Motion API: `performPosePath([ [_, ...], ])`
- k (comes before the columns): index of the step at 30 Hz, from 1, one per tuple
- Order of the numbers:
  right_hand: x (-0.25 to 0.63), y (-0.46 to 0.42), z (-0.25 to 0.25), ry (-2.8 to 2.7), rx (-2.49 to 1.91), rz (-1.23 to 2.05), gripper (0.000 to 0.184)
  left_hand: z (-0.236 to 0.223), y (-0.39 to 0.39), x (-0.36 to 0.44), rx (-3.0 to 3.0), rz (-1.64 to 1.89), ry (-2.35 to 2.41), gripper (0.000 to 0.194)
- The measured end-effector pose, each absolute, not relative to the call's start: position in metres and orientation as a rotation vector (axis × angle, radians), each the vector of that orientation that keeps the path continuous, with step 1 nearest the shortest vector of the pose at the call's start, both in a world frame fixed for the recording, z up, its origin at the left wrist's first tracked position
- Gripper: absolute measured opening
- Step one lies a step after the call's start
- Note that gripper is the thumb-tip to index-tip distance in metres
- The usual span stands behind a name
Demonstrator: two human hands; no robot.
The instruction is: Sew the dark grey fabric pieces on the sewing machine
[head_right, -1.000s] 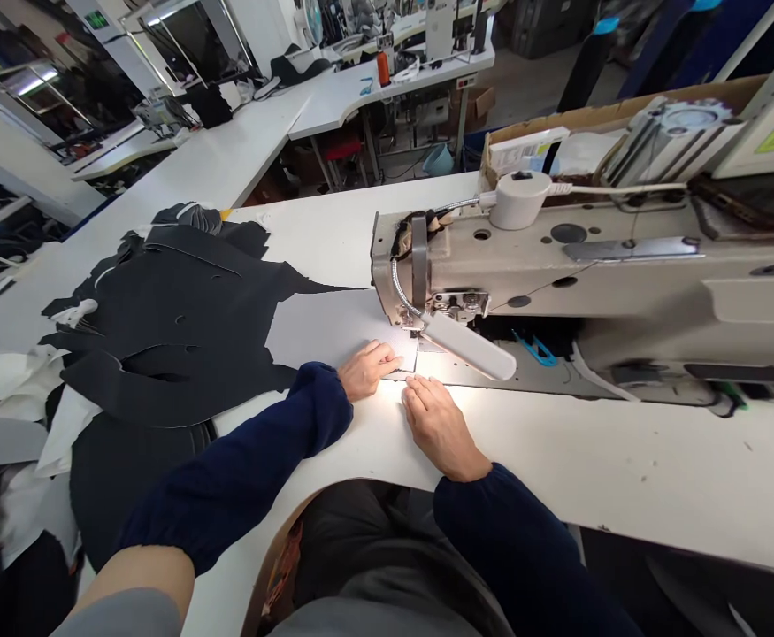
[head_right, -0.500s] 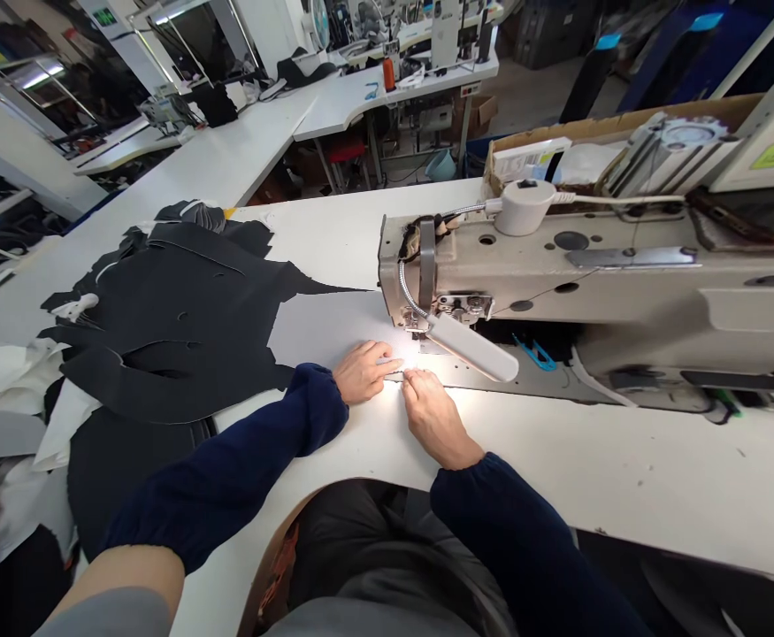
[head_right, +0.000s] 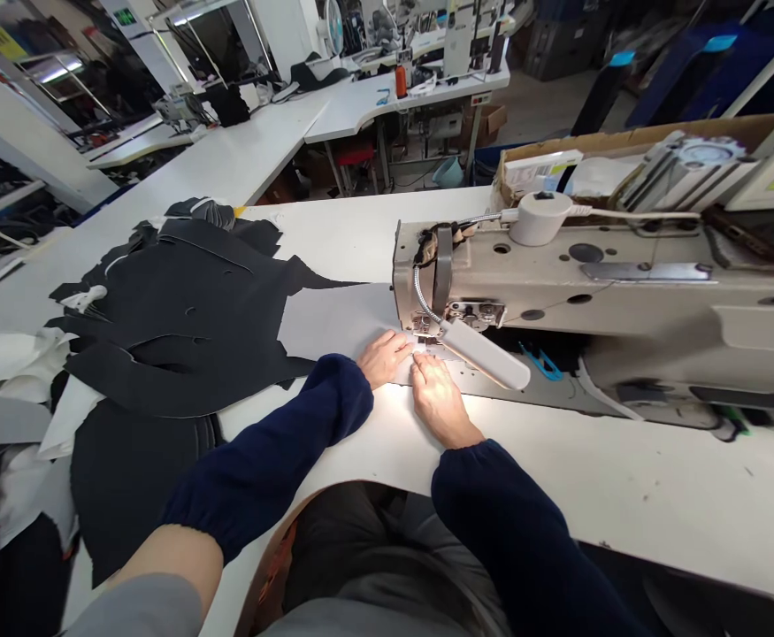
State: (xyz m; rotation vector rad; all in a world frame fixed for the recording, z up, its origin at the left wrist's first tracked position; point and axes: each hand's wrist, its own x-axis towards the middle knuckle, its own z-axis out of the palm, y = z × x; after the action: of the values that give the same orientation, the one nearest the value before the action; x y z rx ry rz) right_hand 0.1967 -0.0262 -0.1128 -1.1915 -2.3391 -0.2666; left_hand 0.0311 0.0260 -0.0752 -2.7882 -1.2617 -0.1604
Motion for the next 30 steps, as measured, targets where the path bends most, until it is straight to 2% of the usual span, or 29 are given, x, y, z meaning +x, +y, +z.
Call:
performPosePath([
  [22, 0.2, -0.027, -0.105, -2.32, -1.199, -0.194, 0.034, -0.061, 0.035, 0.03, -2.765, -0.05, -1.305, 0.034],
  [30, 0.205, -0.018, -0.105, -2.289, -1.056, -0.247, 0.03, -0.05, 0.018, -0.03, -2.369, 0.119, -1.885, 0.047],
])
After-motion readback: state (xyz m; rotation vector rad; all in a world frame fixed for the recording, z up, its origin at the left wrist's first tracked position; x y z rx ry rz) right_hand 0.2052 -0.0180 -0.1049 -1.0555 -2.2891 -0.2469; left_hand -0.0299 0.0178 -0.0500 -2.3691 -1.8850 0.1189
